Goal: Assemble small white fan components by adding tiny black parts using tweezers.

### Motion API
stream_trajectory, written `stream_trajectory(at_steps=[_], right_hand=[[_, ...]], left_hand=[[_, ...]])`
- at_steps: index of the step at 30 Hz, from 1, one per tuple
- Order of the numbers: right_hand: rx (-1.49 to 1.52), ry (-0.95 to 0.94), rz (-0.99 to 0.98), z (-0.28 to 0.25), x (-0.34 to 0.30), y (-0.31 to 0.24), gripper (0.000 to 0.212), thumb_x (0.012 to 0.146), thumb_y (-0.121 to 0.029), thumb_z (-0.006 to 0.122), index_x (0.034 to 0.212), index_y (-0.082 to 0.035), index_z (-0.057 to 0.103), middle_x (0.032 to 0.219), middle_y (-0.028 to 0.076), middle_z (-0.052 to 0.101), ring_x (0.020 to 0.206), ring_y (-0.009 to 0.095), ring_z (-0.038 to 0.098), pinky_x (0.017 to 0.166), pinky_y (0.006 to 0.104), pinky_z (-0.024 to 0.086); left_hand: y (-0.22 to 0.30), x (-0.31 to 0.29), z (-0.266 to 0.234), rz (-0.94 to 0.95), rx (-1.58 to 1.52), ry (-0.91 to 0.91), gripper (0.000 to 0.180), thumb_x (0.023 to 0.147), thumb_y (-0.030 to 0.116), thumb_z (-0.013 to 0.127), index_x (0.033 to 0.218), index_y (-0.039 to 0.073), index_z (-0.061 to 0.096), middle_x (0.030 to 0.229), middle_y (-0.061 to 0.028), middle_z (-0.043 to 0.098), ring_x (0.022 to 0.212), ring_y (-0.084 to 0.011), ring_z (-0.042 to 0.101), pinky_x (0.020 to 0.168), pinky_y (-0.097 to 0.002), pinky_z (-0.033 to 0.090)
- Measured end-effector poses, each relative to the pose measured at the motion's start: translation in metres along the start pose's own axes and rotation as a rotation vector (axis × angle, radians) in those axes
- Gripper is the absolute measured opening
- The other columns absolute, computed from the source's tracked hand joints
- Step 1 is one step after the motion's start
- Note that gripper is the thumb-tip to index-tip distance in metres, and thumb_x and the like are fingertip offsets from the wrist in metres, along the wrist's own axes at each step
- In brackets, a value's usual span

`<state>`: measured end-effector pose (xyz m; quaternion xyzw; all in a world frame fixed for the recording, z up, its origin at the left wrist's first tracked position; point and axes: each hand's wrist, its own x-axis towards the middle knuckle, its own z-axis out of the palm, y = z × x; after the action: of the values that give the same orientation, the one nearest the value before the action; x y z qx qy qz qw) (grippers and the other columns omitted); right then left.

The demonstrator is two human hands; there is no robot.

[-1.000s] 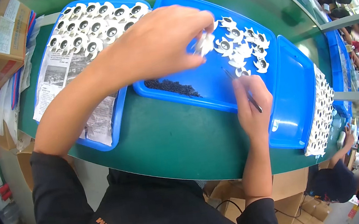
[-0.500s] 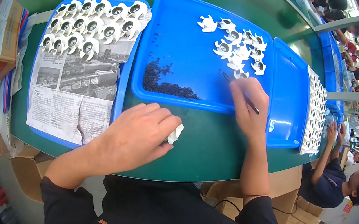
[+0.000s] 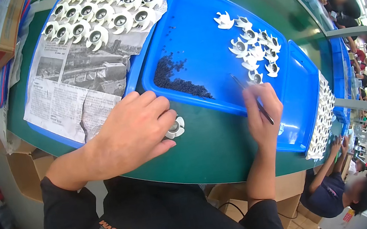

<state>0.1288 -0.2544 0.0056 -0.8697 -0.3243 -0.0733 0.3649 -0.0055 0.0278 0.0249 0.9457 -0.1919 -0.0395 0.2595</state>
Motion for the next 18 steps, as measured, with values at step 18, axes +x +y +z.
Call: stream_trajectory(at_steps=[18], right_hand=[[0.358, -0.302, -0.354, 0.01, -0.037, -0.049, 0.026, 0.077, 0.001, 0.087, 0.098, -0.003, 0.071, 0.092, 0.01, 0.068, 0.078, 0.031, 0.063, 0.074, 0.0441, 0.055]], left_hand=[[-0.005, -0.001, 0.015, 0.057, 0.005, 0.099, 0.035, 0.083, 0.026, 0.088, 0.105, 0.005, 0.071, 0.103, -0.0061, 0.062, 0.1, -0.0248, 0.06, 0.084, -0.0387, 0.046]])
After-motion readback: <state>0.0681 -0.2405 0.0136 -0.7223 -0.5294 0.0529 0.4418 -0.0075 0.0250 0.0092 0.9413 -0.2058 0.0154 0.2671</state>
